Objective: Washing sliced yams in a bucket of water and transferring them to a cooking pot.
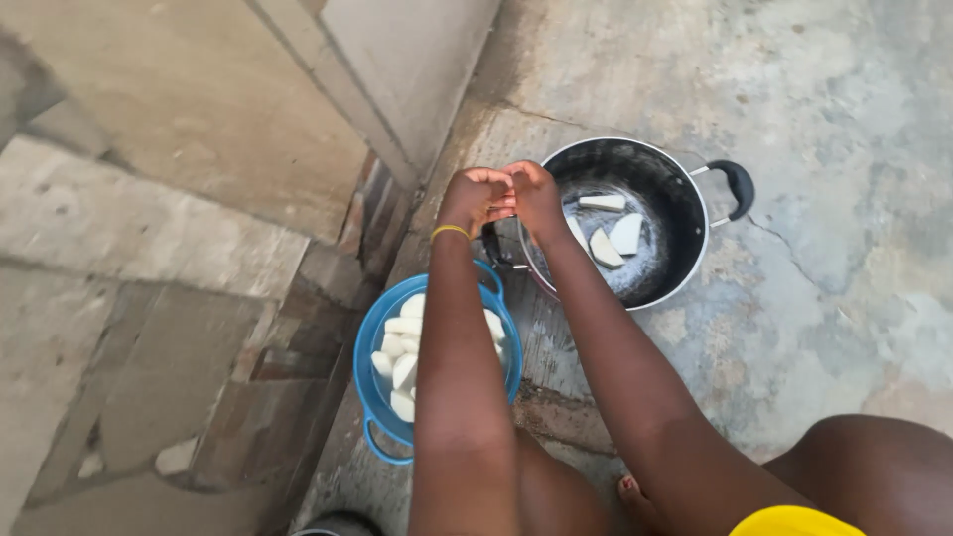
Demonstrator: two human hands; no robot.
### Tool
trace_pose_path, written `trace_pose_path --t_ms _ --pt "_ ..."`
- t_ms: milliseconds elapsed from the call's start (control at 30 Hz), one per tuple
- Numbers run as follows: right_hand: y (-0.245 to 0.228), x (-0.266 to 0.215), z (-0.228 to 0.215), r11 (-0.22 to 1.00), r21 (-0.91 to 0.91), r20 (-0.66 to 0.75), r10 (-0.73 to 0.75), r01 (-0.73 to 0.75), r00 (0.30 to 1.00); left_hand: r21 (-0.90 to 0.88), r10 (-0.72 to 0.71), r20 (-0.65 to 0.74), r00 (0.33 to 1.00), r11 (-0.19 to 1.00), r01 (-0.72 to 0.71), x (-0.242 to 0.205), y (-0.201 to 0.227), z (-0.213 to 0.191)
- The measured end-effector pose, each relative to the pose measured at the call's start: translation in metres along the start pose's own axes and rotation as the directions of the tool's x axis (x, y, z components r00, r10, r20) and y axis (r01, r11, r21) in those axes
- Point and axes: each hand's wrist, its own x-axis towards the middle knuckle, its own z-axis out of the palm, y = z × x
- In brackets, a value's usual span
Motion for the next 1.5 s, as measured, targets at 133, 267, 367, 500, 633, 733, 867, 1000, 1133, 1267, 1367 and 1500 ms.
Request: trace_pose_path --t_ms 133,267,367,500,633,733,867,1000,1133,1267,1367,1500 --pt "0.014 -0.013 0.042 0.987 0.152 0.286 -0.002 -0.044 0.958 0.111 0.006 0.066 0.998 0.994 -0.013 -0.043 0.019 -0.061" --pt "0.03 -0.038 0.091 0.964 -0.045 0.412 0.258 -0.263 0.874 0.099 -0.007 -0.011 1.0 0.995 0.008 -0.079 -0.026 -0.128" --pt "0.069 -0.057 0.118 0.915 -0.145 0.479 0.397 -0.376 0.783 0.098 0.016 -0.137 0.99 0.995 -0.002 -0.086 -0.092 -0.174" --pt "0.126 -0.078 0.142 0.896 -0.389 0.473 0.396 -0.216 0.787 0.252 0.171 -0.288 0.942 0.963 -0.097 -0.122 -0.148 -0.2" --pt "0.111 -0.105 0.146 0.697 -0.641 0.581 0.169 0.32 0.796 0.729 0.578 -0.281 0.766 0.648 -0.221 -0.176 -0.149 -0.194" --pt "0.076 -0.129 0.151 0.373 -0.877 0.438 0.357 0.304 0.825 0.884 0.588 -0.283 0.758 0.466 -0.031 -0.195 -0.151 -0.187" --pt "0.099 -0.146 0.149 0.161 -0.907 0.419 0.444 0.39 0.792 0.949 0.556 -0.252 0.792 0.303 0.09 -0.202 -0.16 -0.174" --pt "0.108 -0.155 0.142 0.137 -0.906 0.414 0.477 0.4 0.775 0.95 0.495 -0.302 0.815 0.225 0.215 -0.206 -0.176 -0.162" --pt "0.154 -0.155 0.129 0.181 -0.877 0.477 0.438 0.445 0.762 0.909 0.384 -0.387 0.838 0.308 0.279 -0.201 -0.205 -0.164" --pt "0.185 -0.155 0.112 0.296 -0.809 0.585 0.331 0.507 0.74 0.882 0.375 -0.417 0.828 0.387 0.269 -0.193 -0.232 -0.17" --pt "0.154 -0.162 0.114 0.421 -0.766 0.619 0.28 0.486 0.734 0.752 0.162 -0.551 0.819 0.522 0.403 -0.195 -0.231 -0.168" --pt "0.186 -0.162 0.116 0.41 -0.746 0.648 0.261 0.526 0.716 0.764 0.263 -0.526 0.809 0.563 0.314 -0.196 -0.245 -0.173"
